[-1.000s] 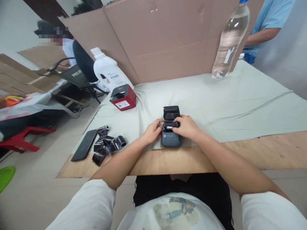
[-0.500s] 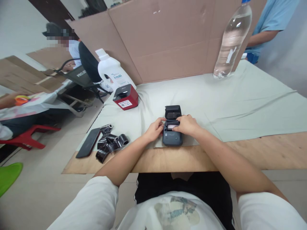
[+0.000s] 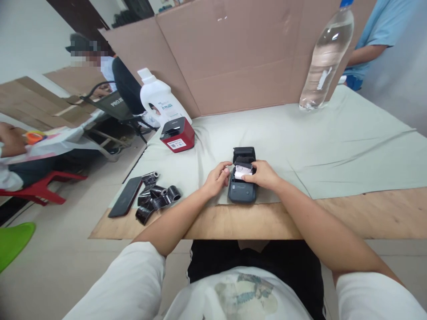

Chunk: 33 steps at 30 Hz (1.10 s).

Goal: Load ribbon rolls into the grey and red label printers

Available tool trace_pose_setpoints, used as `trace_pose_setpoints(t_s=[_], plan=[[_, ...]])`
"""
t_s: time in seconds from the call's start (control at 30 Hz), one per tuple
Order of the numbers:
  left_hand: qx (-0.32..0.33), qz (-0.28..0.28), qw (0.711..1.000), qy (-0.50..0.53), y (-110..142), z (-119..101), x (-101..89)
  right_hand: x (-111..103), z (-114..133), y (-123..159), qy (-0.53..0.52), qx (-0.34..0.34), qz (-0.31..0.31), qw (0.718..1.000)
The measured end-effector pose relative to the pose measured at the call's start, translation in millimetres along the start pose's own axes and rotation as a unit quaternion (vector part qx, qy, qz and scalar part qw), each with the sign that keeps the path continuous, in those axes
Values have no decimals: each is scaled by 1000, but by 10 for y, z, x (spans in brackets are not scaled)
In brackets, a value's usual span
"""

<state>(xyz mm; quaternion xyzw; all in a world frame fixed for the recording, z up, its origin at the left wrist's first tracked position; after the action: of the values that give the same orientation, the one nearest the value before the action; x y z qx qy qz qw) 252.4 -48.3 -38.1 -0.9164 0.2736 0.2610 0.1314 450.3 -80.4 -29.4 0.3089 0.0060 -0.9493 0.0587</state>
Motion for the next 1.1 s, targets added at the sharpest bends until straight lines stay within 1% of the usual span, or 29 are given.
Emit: trace_pose_setpoints(t_s=[0.07,0.13,0.23,0.33,0.4,0.47,0.53,0.6,0.67,0.73,0.8,0.87,0.93,1.0,1.03,1.1], plan=[[64,-26,997,-31,15,-44,0,-11,-25,-2,-43,3,-15,999],[95,-28,994,-52,24,-66,26,-25,-41,-9,-50,-9,-34,998],[83,-8,995,-49,17,-48,80,-33,-35,-15,0,-52,-32,998],[67,8,997,-37,4,-23,111,-33,-11,-4,90,-84,-12,992],[66,14,997,-34,1,-16,117,-38,4,8,149,-90,-12,985],[68,17,997,-35,1,-14,116,-38,10,13,191,-85,-25,978],[72,16,997,-34,4,-8,117,-23,3,6,197,-80,-43,976],[75,9,997,-31,5,7,121,9,-16,-10,159,-89,-59,981],[78,-3,997,-25,5,25,123,32,-40,-19,112,-113,-96,982],[85,-12,996,-19,4,36,121,23,-52,0,91,-144,-168,971],[101,-16,995,-17,5,29,111,-6,-33,56,89,-178,-240,950],[125,-26,992,-19,13,-1,88,-38,34,140,94,-215,-277,932],[160,-44,986,-28,30,-56,59,-58,145,239,116,-256,-282,917],[209,-56,975,-45,57,-134,37,-54,271,337,146,-304,-267,903],[237,-54,968,-57,71,-179,31,-41,325,378,158,-329,-253,896],[279,-31,956,-83,90,-269,9,-8,396,433,166,-371,-223,886]])
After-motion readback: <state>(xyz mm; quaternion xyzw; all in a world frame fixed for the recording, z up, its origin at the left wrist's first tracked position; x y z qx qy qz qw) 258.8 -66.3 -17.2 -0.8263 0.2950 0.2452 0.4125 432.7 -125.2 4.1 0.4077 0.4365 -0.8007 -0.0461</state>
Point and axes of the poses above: each hand's wrist, its own y-axis away from the middle knuckle, its own x-axis out of the palm, z = x × y, the point moved 3 cm from there along -y, towards the middle knuckle, and after that the axes turned 4 degrees about z, right-handed, at the moved point
